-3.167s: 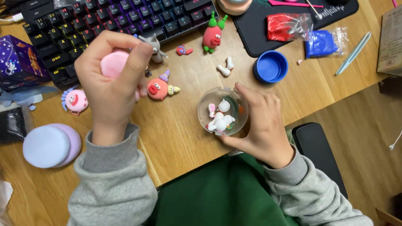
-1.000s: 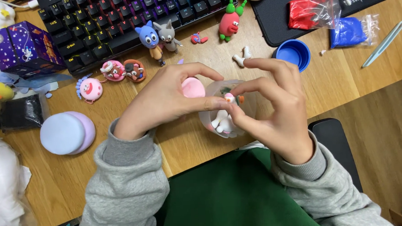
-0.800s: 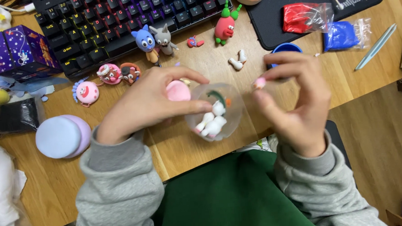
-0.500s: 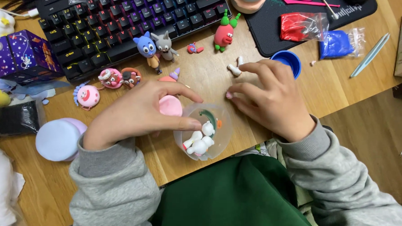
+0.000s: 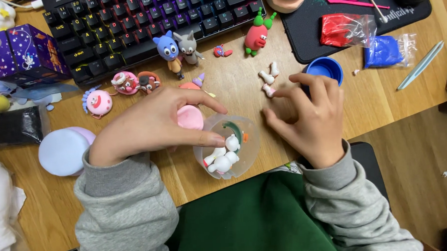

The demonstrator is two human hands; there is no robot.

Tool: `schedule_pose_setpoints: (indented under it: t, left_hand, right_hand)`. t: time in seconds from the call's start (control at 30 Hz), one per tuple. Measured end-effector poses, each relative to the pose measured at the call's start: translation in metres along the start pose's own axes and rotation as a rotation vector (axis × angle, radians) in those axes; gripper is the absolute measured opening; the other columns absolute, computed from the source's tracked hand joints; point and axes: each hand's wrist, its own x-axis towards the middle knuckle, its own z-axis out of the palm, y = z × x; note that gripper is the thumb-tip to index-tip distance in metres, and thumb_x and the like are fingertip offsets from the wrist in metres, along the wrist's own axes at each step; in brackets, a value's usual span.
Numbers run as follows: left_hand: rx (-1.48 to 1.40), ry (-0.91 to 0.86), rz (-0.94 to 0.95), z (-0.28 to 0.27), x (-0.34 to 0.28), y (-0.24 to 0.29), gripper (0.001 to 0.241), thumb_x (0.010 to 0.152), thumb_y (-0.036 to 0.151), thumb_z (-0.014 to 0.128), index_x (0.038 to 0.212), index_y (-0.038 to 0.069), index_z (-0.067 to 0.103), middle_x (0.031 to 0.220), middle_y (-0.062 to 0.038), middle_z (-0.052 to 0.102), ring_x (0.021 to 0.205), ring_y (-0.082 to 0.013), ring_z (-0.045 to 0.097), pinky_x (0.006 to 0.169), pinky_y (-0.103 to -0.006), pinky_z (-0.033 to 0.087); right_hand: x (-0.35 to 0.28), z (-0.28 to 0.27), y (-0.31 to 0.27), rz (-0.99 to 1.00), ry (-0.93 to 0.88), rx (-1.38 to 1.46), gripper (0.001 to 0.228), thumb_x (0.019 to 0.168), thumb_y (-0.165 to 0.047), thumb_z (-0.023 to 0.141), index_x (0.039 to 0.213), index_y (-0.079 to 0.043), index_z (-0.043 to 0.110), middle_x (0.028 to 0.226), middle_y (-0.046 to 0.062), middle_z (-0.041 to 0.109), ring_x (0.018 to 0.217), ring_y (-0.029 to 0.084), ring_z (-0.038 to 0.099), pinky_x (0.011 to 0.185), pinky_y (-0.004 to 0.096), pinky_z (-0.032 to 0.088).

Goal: Knead and stretch pink clay and sort small decorative charms into a container

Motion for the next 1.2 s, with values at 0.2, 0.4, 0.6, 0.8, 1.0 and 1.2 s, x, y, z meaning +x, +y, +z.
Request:
schedule_pose_setpoints:
  t: [0.2, 0.4, 0.6, 0.8, 1.0, 1.2]
  left_hand:
    - [-0.002, 0.005, 0.045, -0.001, -0.001, -0.001, 0.043, 0.067, 0.043, 0.08, 0.103, 0.019, 0.075, 0.091, 0.001, 0.069, 0.087, -0.0107, 0.062, 0.079, -0.0234, 0.042]
    - [0.026, 0.008, 0.044, -0.001, -0.001, -0.002, 0.043, 0.067, 0.045, 0.079, 0.102, 0.02, 0.075, 0.092, 0.001, 0.07, 0.089, -0.0122, 0.063, 0.08, -0.025, 0.043]
    - [0.005, 0.008, 0.058, -0.001, 0.0, -0.002, 0.043, 0.066, 0.044, 0.081, 0.101, 0.019, 0.076, 0.088, 0.001, 0.07, 0.086, -0.0119, 0.062, 0.078, -0.0247, 0.043]
    - [0.04, -0.035, -0.087, -0.001, 0.001, 0.003, 0.048, 0.063, 0.05, 0.08, 0.104, 0.026, 0.077, 0.089, 0.003, 0.066, 0.092, -0.012, 0.061, 0.083, -0.0242, 0.042]
    - [0.021, -0.015, -0.038, -0.001, 0.001, -0.001, 0.046, 0.065, 0.047, 0.08, 0.103, 0.023, 0.076, 0.086, 0.003, 0.069, 0.086, -0.0112, 0.061, 0.079, -0.0234, 0.042]
    - [-0.095, 0.043, -0.185, -0.006, -0.001, 0.011, 0.043, 0.065, 0.041, 0.079, 0.104, 0.022, 0.075, 0.099, 0.012, 0.076, 0.092, -0.002, 0.067, 0.082, -0.0185, 0.045]
  right_hand:
    - [0.0, 0.006, -0.003, 0.085, 0.023, -0.027, 0.022, 0.085, -0.03, 0.082, 0.095, -0.017, 0.068, 0.113, 0.007, 0.061, 0.101, 0.031, 0.049, 0.084, 0.046, 0.037]
    - [0.003, 0.006, -0.007, 0.104, 0.054, -0.079, 0.021, 0.086, -0.035, 0.081, 0.095, -0.02, 0.069, 0.117, 0.007, 0.058, 0.105, 0.033, 0.048, 0.087, 0.047, 0.034]
    - [0.004, 0.011, -0.005, 0.094, 0.097, -0.096, 0.015, 0.085, -0.028, 0.082, 0.092, -0.021, 0.071, 0.113, 0.006, 0.061, 0.104, 0.032, 0.048, 0.085, 0.047, 0.034]
    - [0.013, 0.016, -0.004, 0.038, 0.094, -0.078, 0.015, 0.087, -0.028, 0.08, 0.092, -0.02, 0.069, 0.116, 0.005, 0.06, 0.105, 0.032, 0.05, 0.087, 0.047, 0.033]
    - [0.014, 0.006, -0.008, 0.065, 0.053, -0.074, 0.021, 0.083, -0.033, 0.08, 0.098, -0.022, 0.069, 0.116, 0.004, 0.06, 0.104, 0.031, 0.049, 0.085, 0.046, 0.032]
    - [0.001, -0.036, -0.026, 0.157, 0.119, 0.389, 0.022, 0.089, -0.009, 0.068, 0.108, 0.001, 0.06, 0.109, 0.017, 0.064, 0.106, 0.032, 0.06, 0.098, 0.041, 0.038]
